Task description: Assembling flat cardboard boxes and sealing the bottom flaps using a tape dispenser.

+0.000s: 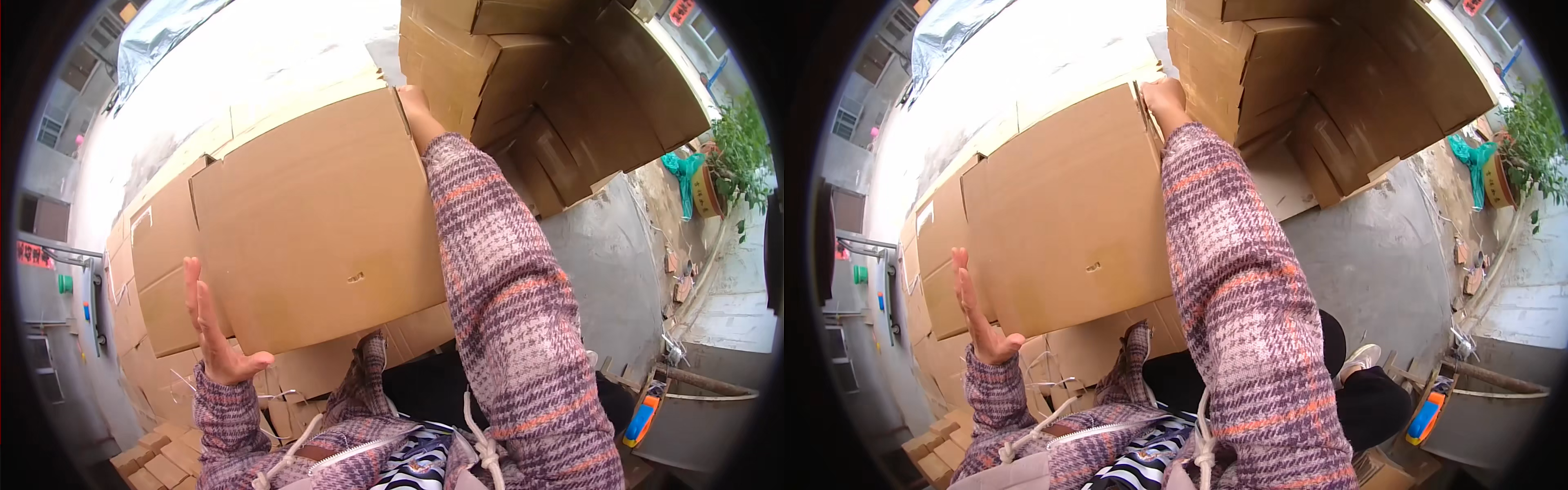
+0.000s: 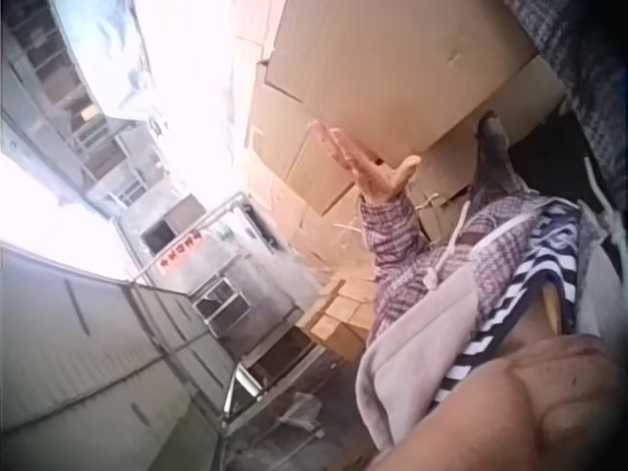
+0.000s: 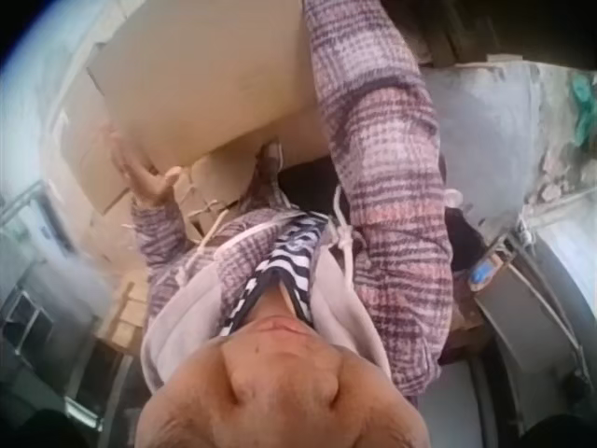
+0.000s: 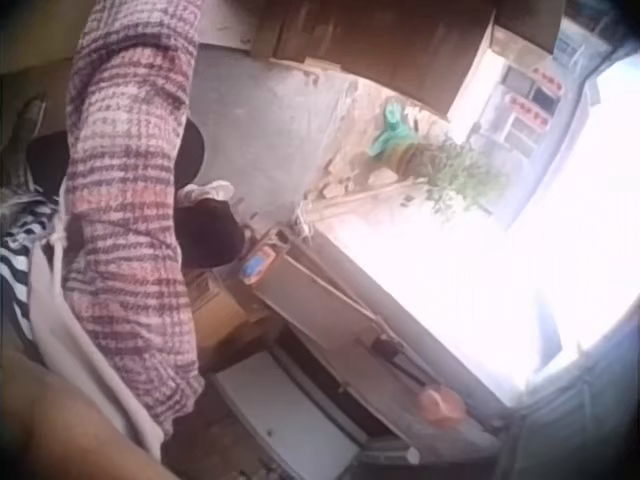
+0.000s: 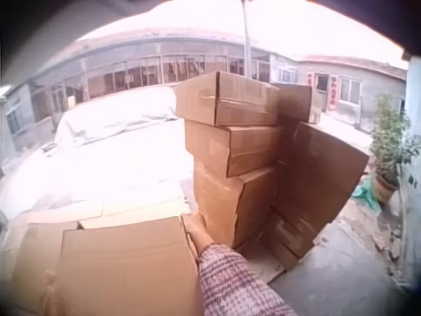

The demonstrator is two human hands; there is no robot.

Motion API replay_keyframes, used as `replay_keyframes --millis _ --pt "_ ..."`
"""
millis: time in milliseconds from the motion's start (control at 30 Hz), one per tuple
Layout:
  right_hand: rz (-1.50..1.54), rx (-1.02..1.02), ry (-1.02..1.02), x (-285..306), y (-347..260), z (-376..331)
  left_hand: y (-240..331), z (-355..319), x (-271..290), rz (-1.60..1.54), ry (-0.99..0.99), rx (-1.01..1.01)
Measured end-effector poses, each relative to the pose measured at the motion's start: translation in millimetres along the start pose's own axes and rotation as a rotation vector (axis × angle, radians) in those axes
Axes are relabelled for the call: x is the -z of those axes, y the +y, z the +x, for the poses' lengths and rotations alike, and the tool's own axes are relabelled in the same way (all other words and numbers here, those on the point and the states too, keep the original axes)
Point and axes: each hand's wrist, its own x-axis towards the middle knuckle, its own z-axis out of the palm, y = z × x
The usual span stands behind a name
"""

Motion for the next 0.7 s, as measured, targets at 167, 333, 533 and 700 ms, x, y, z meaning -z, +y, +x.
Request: replay_keyframes --millis 167,333,533,700 --pt "0.199 -0.171 -0.159 14 2 -10 -14 6 19 0.174 -0.393 0.185" --pt "0.15 -0.424 -0.487 59 76 -63 -23 19 20 0.279 -0.401 0.181" --pt "0.516 -0.217 -0.492 1 179 -136 -17 21 17 0.207 -0.379 0.152" --pt "0.67 -0.366 -0.439 6 199 -162 -16 17 17 0.253 -0.395 0.116"
